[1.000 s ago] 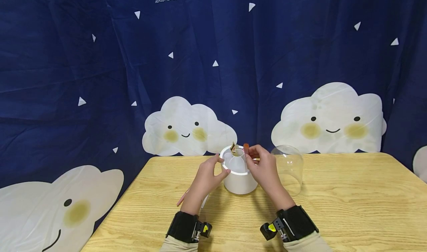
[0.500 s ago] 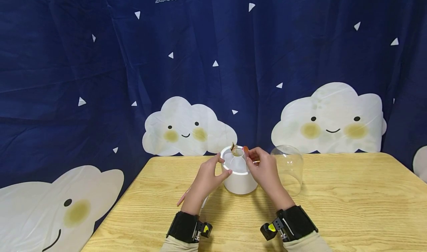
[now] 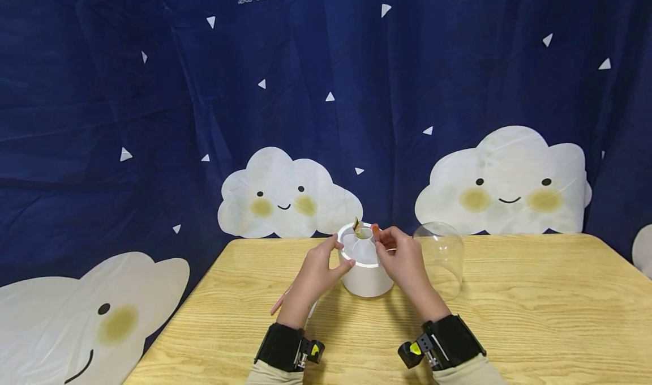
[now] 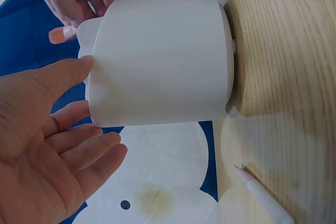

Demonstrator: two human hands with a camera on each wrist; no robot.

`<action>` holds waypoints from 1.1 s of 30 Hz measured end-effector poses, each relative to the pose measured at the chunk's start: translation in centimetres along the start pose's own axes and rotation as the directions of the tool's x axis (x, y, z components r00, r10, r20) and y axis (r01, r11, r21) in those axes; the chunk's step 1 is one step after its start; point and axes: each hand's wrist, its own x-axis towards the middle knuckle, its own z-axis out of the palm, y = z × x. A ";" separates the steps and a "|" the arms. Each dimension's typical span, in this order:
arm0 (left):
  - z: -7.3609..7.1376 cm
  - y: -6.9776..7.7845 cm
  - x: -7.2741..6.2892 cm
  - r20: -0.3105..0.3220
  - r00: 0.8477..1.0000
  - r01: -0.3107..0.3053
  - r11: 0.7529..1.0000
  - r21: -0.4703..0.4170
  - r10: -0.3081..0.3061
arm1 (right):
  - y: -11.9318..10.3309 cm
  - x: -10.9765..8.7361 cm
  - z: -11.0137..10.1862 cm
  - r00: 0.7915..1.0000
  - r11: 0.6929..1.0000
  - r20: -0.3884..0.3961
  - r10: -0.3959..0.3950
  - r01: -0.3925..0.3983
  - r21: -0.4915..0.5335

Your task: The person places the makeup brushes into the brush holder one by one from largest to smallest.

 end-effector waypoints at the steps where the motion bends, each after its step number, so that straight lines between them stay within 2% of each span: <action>1: 0.0 0.0 0.0 0.001 1.000 0.000 1.000 0.001 0.000 | 0.0 0.0 0.0 1.000 1.000 0.002 -0.001 0.001 -0.003; 33: 0.0 0.0 0.0 0.014 1.000 0.013 1.000 0.011 -0.013 | 0.0 -0.1 -0.1 1.000 0.999 0.007 -0.030 0.031 -0.029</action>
